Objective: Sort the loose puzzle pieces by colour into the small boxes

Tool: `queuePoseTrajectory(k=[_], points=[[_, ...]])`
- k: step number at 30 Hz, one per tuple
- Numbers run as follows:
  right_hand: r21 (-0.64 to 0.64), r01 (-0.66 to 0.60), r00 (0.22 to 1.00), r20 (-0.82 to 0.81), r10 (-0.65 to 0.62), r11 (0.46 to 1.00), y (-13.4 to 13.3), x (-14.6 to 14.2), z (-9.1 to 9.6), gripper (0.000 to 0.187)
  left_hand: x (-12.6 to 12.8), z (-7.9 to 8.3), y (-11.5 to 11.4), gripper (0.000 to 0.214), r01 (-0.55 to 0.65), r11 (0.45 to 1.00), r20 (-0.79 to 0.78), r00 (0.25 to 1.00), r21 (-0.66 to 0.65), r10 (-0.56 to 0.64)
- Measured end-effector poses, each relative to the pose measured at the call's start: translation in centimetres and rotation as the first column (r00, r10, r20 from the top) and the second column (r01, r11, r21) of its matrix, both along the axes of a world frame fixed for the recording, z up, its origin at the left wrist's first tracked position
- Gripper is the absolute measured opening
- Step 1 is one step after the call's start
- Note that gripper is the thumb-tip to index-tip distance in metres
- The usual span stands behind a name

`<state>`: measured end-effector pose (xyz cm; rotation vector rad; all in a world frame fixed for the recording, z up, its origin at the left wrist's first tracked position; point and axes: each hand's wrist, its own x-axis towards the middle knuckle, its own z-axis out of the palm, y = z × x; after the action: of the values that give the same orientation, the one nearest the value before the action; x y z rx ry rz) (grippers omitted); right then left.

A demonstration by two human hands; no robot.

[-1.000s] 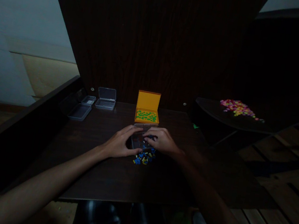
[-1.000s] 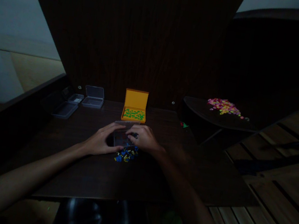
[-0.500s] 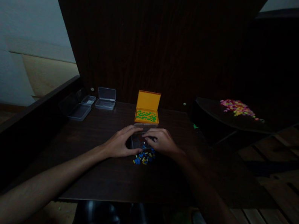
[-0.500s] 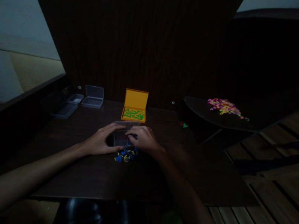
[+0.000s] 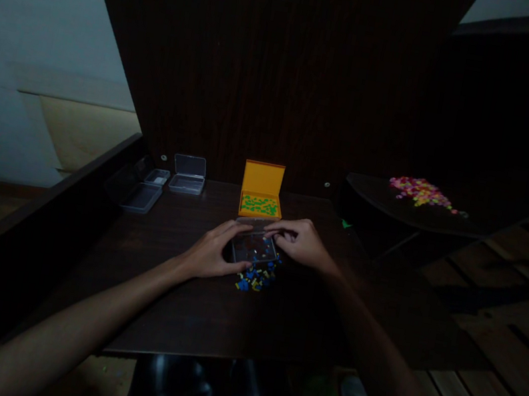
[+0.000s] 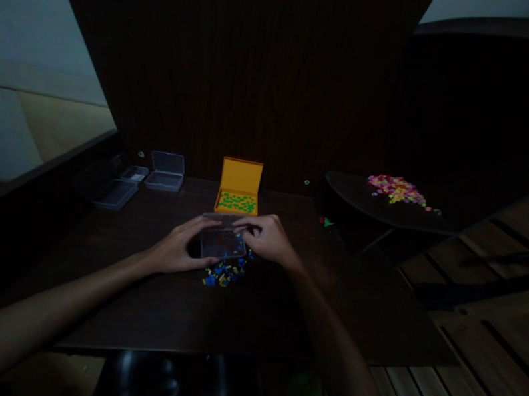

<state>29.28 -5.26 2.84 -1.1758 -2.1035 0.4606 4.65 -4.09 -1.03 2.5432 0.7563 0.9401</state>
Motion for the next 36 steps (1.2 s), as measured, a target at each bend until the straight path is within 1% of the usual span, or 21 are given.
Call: queuePoseTrajectory(k=[2,5,7,12,17,21,24,30,36], points=[[0.057,0.029,0.999,-0.024,-0.027,0.998,0.5,1.0,0.1,0.022,0.0,-0.1,0.1,0.065,-0.009,1.000,-0.004,1.000,0.009,0.009],[0.119,0.028,1.000,0.010,-0.030,0.992,1.2,2.3,-0.4,0.019,0.0,-0.1,0.3,0.065,-0.026,1.000,-0.003,1.000,0.002,0.026],[0.096,0.012,0.998,0.059,-0.018,0.995,1.7,2.8,-1.0,0.018,-0.1,-0.1,0.4,0.064,-0.043,0.999,0.004,0.999,0.002,0.043],[-0.024,-0.012,0.982,0.188,0.016,1.000,2.1,2.9,-2.2,0.013,-0.4,0.2,0.9,0.062,-0.087,0.996,0.019,0.996,0.018,0.086],[-0.095,-0.043,0.960,0.270,0.068,0.995,2.0,2.5,-2.3,0.012,-0.6,0.4,1.0,0.062,-0.113,0.994,0.004,0.994,0.006,0.113],[-0.144,-0.074,0.952,0.283,0.112,0.987,2.0,2.4,-2.1,0.011,-0.7,0.3,1.1,0.063,-0.114,0.994,0.013,0.993,0.003,0.114],[-0.153,-0.072,0.951,0.289,0.114,0.986,2.1,2.5,-2.0,0.012,-0.7,0.4,1.0,0.062,-0.106,0.994,0.016,0.994,0.004,0.106],[-0.128,-0.077,0.949,0.295,0.111,0.989,2.0,2.9,-2.0,0.014,-0.7,0.4,1.0,0.062,-0.106,0.994,0.017,0.994,0.002,0.106],[-0.129,-0.104,0.937,0.319,0.141,0.986,2.0,2.7,-2.0,0.019,-0.7,0.4,1.0,0.063,-0.101,0.995,0.009,0.995,0.006,0.101]])
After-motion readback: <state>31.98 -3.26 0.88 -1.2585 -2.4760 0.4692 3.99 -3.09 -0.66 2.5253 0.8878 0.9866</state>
